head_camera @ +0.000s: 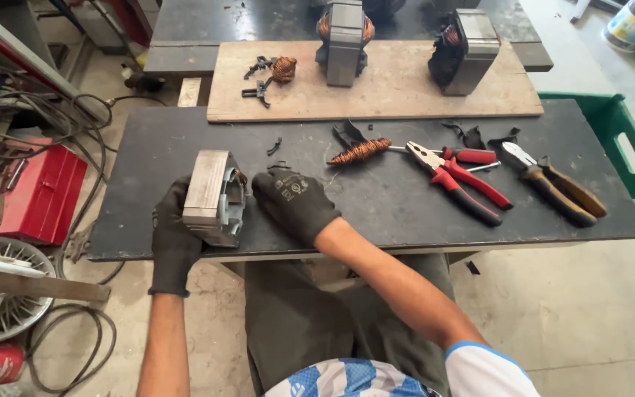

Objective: Unwinding copper coils from an electric motor stator at a repair bench

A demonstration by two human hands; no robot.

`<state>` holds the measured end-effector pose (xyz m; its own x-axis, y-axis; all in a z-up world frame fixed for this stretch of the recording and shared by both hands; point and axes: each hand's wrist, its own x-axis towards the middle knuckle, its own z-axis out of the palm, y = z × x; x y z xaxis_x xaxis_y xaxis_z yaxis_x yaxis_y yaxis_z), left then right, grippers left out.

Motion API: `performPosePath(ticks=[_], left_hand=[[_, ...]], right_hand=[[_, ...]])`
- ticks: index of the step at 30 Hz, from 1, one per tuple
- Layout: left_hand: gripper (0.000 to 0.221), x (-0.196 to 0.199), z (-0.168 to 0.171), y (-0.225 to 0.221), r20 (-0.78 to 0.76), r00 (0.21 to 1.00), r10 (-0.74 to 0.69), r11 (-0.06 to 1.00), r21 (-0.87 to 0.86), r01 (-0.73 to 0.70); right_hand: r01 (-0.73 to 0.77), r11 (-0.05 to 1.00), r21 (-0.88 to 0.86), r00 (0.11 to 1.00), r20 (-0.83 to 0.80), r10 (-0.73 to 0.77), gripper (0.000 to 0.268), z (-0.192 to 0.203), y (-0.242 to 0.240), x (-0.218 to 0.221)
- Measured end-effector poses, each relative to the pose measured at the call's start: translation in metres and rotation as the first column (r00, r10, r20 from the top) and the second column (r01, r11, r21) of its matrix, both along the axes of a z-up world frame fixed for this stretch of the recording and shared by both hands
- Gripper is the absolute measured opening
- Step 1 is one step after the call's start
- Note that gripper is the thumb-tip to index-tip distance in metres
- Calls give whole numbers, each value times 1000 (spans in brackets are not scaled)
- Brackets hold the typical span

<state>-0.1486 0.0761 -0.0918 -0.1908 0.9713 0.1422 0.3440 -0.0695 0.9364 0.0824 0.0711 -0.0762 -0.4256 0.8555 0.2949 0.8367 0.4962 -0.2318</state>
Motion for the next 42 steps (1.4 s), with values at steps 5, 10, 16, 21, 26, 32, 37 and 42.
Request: performPosePath(ticks=[5, 10, 16, 21, 26, 32, 37, 42], left_hand=[[41, -1, 60, -21, -111, 965, -237, 962, -163, 217], [42, -13, 16, 11, 133, 970, -206, 961, -157, 225], [25, -3, 24, -9, 260, 965, -41, 999, 13, 39], [15, -4, 28, -20, 183, 983, -21, 998, 63, 9], [9, 1, 41, -16, 98, 994, -50, 989, 141, 36], [17, 0, 12, -6, 156, 985, 74, 983, 156, -98], [18, -13, 33, -18, 294, 955, -35, 999, 41, 24], [22, -16, 2, 5, 564, 822, -77, 994, -16, 105]], right_hand=[[-54, 993, -104, 989, -141, 39, 48, -16, -5, -8], [12, 997, -79, 990, -142, -23, 54, -32, -10, -37], [73, 978, -195, 966, -229, -118, 38, 18, -36, -15], [32, 974, -226, 894, -430, -129, 23, 36, -33, 3], [-173, 967, -187, 800, -600, 27, 66, 71, -38, 7], [7, 996, -87, 836, -546, -54, 23, 66, -29, -19], [30, 991, -129, 832, -547, -97, 20, 52, -20, -19], [-118, 988, -102, 732, -681, 17, 14, 43, -24, -12]])
